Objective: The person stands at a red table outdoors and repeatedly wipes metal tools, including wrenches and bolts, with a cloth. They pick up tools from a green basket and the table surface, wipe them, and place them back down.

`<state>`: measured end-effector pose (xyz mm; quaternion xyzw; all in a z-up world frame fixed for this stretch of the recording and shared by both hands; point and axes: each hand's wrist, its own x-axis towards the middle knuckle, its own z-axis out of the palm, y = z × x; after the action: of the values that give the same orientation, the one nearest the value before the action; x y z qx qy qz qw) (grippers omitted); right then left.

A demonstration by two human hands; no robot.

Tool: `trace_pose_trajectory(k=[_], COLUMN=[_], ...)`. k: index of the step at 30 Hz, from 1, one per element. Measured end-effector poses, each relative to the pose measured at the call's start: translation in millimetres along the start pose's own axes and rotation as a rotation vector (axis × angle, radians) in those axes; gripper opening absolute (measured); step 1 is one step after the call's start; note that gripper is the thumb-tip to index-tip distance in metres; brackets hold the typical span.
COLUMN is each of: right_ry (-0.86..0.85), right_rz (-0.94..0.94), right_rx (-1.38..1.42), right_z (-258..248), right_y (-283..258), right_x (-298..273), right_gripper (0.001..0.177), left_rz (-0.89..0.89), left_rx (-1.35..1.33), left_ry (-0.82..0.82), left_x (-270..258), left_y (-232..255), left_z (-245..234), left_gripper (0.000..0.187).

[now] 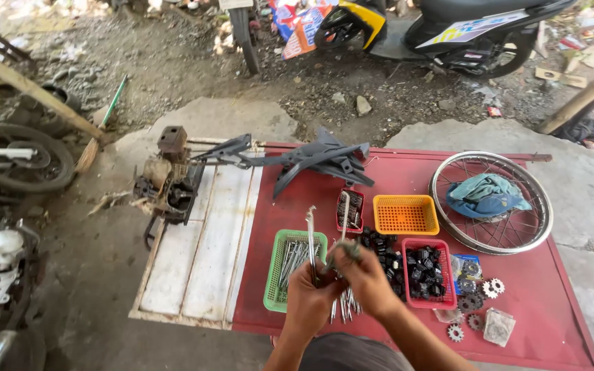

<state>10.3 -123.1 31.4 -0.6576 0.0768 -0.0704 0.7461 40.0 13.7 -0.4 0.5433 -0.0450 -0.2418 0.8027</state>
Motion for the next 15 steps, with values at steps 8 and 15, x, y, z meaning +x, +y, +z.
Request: trace_pose_trajectory(k=[8, 15], right_ry=[0.298, 0.374], right_rz=[-0.206, -0.09], right_rx=[-0.155, -0.177], right_z=[13.4, 45.0], right_y=[-20.1, -25.9], right_x=[34.1, 13.9], right_gripper=[0.022, 0.029], left_rz=[-0.005, 0.042], left_rx=[0.438, 0.254], left_ry=[-0.218, -0.339], left_x=[7.6, 17.8], left_y=[18.0, 28.7], left_z=[-33.4, -60.8], left_gripper=[0.008, 0.009])
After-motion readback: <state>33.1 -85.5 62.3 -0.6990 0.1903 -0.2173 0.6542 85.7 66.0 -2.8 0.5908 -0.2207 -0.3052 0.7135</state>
